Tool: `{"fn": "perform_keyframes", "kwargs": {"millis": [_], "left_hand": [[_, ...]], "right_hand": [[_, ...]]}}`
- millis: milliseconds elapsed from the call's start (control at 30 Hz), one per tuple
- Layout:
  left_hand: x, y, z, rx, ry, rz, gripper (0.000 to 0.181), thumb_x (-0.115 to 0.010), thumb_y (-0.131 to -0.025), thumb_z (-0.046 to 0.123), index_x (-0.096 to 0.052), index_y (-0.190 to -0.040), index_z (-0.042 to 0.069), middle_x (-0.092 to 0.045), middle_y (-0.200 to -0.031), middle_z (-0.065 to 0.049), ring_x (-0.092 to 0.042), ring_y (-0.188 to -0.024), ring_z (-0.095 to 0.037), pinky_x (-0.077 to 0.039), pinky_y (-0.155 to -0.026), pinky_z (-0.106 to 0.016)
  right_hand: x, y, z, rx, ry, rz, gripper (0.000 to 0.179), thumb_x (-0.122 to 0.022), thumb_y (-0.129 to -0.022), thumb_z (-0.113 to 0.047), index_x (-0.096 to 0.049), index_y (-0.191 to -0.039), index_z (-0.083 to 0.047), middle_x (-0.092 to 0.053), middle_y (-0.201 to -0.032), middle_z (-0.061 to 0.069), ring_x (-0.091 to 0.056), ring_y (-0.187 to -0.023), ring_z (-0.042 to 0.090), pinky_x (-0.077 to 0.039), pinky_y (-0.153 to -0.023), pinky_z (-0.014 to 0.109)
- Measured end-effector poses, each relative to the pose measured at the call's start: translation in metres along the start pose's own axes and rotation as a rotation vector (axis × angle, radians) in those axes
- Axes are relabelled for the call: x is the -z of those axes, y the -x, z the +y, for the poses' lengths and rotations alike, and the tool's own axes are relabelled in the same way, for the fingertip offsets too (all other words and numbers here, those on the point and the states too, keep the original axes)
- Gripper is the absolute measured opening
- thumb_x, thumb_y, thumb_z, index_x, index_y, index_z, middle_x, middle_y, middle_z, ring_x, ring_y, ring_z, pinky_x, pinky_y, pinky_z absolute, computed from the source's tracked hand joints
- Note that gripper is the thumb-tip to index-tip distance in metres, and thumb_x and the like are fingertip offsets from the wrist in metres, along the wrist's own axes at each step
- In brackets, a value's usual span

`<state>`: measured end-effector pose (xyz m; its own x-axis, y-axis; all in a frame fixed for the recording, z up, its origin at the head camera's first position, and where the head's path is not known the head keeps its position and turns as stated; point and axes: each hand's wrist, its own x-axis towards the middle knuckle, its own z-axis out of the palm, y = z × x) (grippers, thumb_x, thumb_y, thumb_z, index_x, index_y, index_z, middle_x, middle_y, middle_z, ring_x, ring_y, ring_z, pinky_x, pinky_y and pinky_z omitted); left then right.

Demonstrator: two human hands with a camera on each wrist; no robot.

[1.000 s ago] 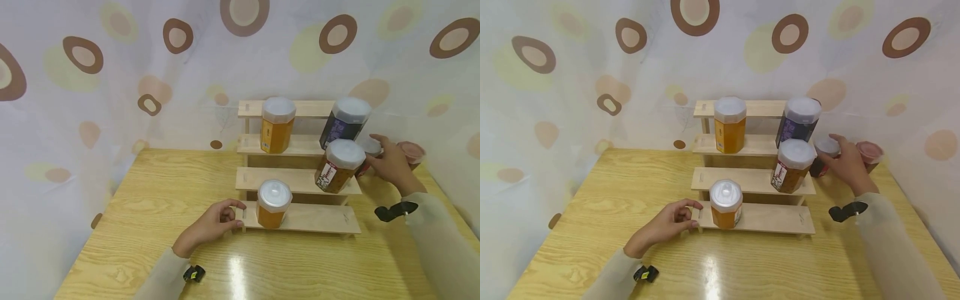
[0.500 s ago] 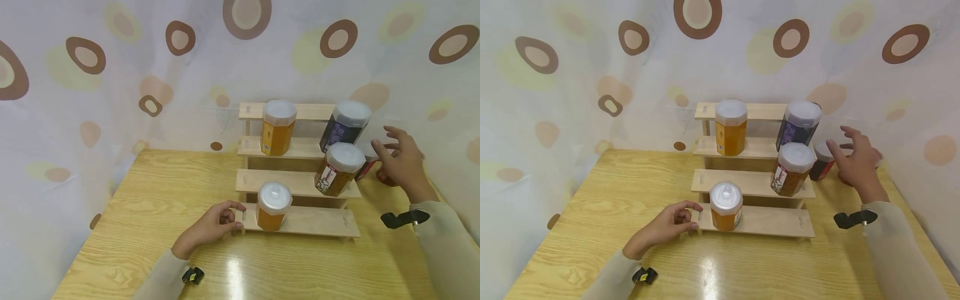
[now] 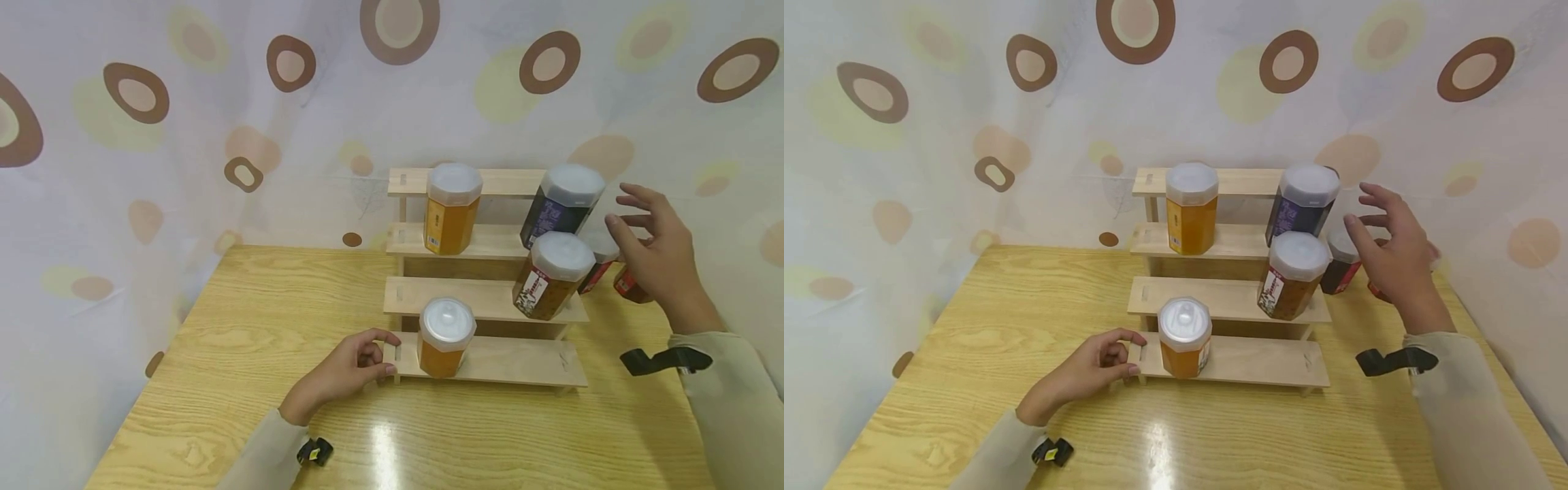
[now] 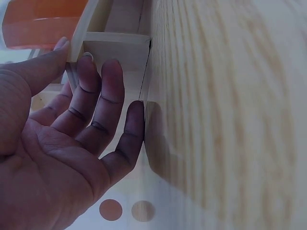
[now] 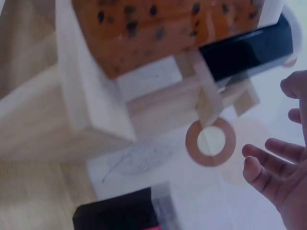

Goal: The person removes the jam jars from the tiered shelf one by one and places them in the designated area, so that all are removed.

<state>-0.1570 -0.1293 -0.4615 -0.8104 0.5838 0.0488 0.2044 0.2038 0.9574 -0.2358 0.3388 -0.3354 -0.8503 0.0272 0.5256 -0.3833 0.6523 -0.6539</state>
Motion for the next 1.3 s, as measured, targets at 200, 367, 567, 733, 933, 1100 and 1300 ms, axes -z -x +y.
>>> {"fn": "perform_keyframes", "kwargs": {"millis": [200,367,567,733,933,1100,1300], "left_hand": [[0.0,0.0,0.002,0.002,0.002,-0.001,0.039,-0.073,-0.096,0.003,-0.059,-0.133,0.004,-0.062,-0.078,-0.006,-0.051,-0.065,-0.008,-0.041,-0.059,-0.021],[0.0,0.0,0.002,0.009,0.005,0.003,0.039,-0.073,-0.096,0.003,-0.06,-0.133,0.003,-0.062,-0.078,-0.008,-0.051,-0.064,-0.009,-0.041,-0.059,-0.021],[0.0,0.0,0.002,0.026,0.006,-0.001,0.04,-0.073,-0.096,0.002,-0.059,-0.134,0.007,-0.062,-0.078,-0.004,-0.051,-0.064,-0.008,-0.041,-0.059,-0.021],[-0.001,0.0,0.003,0.026,0.006,0.001,0.04,-0.073,-0.096,0.003,-0.059,-0.134,0.006,-0.062,-0.078,-0.004,-0.051,-0.064,-0.008,-0.042,-0.059,-0.021],[-0.001,0.001,0.002,0.027,0.004,-0.001,0.04,-0.072,-0.097,0.003,-0.059,-0.134,0.006,-0.062,-0.078,-0.004,-0.051,-0.065,-0.009,-0.042,-0.06,-0.021],[0.0,0.001,0.002,0.026,-0.001,-0.003,0.04,-0.072,-0.097,0.004,-0.059,-0.135,0.007,-0.062,-0.079,-0.008,-0.051,-0.065,-0.009,-0.042,-0.06,-0.021],[0.0,0.0,0.003,0.026,-0.002,0.003,0.04,-0.072,-0.097,0.003,-0.059,-0.134,0.007,-0.062,-0.077,-0.005,-0.051,-0.064,-0.009,-0.041,-0.059,-0.021]], "right_hand": [[-0.002,0.001,-0.018,0.04,-0.027,0.016,0.051,-0.056,-0.107,-0.019,-0.045,-0.155,-0.027,-0.054,-0.146,0.009,-0.055,-0.11,-0.008,-0.046,-0.077,0.006],[-0.004,0.002,-0.027,0.09,-0.075,0.06,0.048,-0.056,-0.106,-0.015,-0.049,-0.153,-0.022,-0.057,-0.141,0.003,-0.059,-0.109,-0.003,-0.048,-0.069,0.006],[-0.004,0.002,-0.037,0.078,-0.086,0.042,0.052,-0.061,-0.103,-0.014,-0.05,-0.153,-0.023,-0.057,-0.143,0.003,-0.056,-0.112,0.002,-0.048,-0.073,0.007],[-0.008,0.0,-0.047,0.07,-0.059,0.031,0.055,-0.065,-0.101,-0.015,-0.05,-0.153,-0.025,-0.057,-0.142,-0.002,-0.055,-0.111,-0.002,-0.044,-0.081,0.008],[-0.012,-0.003,-0.054,0.073,-0.05,0.018,0.057,-0.067,-0.1,-0.013,-0.051,-0.153,-0.024,-0.056,-0.144,-0.002,-0.055,-0.112,-0.002,-0.043,-0.08,0.011],[-0.015,-0.005,-0.056,0.095,-0.053,0.008,0.058,-0.069,-0.098,-0.011,-0.052,-0.152,-0.02,-0.055,-0.143,-0.006,-0.054,-0.111,0.0,-0.043,-0.077,0.009],[-0.02,-0.007,-0.053,0.126,-0.044,-0.003,0.06,-0.07,-0.097,-0.01,-0.052,-0.152,-0.02,-0.055,-0.141,-0.005,-0.052,-0.109,0.001,-0.043,-0.071,0.008]]}}
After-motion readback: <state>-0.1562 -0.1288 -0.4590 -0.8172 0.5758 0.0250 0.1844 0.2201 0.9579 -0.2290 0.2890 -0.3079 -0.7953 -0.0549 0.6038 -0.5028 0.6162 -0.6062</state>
